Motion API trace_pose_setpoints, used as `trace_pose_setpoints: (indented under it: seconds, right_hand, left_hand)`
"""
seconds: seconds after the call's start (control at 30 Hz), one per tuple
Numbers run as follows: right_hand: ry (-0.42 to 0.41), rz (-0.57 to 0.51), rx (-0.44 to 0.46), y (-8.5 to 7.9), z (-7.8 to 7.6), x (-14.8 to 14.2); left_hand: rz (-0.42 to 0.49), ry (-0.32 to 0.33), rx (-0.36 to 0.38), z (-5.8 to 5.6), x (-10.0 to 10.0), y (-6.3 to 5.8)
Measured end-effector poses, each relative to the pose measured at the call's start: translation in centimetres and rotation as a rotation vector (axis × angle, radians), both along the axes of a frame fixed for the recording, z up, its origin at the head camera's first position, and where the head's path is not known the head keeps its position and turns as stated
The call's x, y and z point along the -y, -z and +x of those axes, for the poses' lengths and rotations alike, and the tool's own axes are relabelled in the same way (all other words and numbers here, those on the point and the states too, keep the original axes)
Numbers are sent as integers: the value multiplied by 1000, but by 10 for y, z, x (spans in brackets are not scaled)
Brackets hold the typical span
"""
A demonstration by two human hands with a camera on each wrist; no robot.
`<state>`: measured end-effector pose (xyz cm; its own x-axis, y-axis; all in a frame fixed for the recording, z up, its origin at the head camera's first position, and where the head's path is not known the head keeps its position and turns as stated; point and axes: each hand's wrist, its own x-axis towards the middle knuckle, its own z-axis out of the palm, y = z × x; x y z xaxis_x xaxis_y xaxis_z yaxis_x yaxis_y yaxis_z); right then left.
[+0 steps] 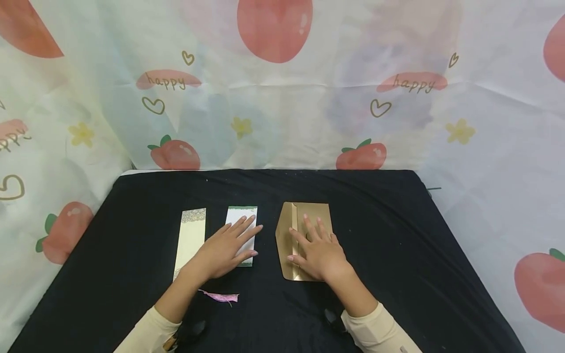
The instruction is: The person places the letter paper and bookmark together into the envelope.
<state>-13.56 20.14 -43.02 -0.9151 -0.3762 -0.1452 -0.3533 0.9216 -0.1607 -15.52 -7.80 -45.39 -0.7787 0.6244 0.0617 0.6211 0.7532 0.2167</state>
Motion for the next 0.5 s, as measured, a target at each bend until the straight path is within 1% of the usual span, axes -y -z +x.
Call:
trace_pose_setpoints:
  seconds: [0.13, 0.27, 0.43, 0.5]
  right_hand:
    - [-3, 17, -5, -1, 0, 1]
    - [0, 29, -5, -1, 0, 1]
    - [3, 23, 9, -1, 2, 1]
    - [-1, 21, 4, 1, 2, 0]
  left_hand:
    - [-49, 58, -26, -2, -18, 0]
    - [-89, 110, -34, -2, -34, 2]
    - [-107, 133, -19, -2, -48, 3]
    - [-110, 140, -16, -2, -53, 2]
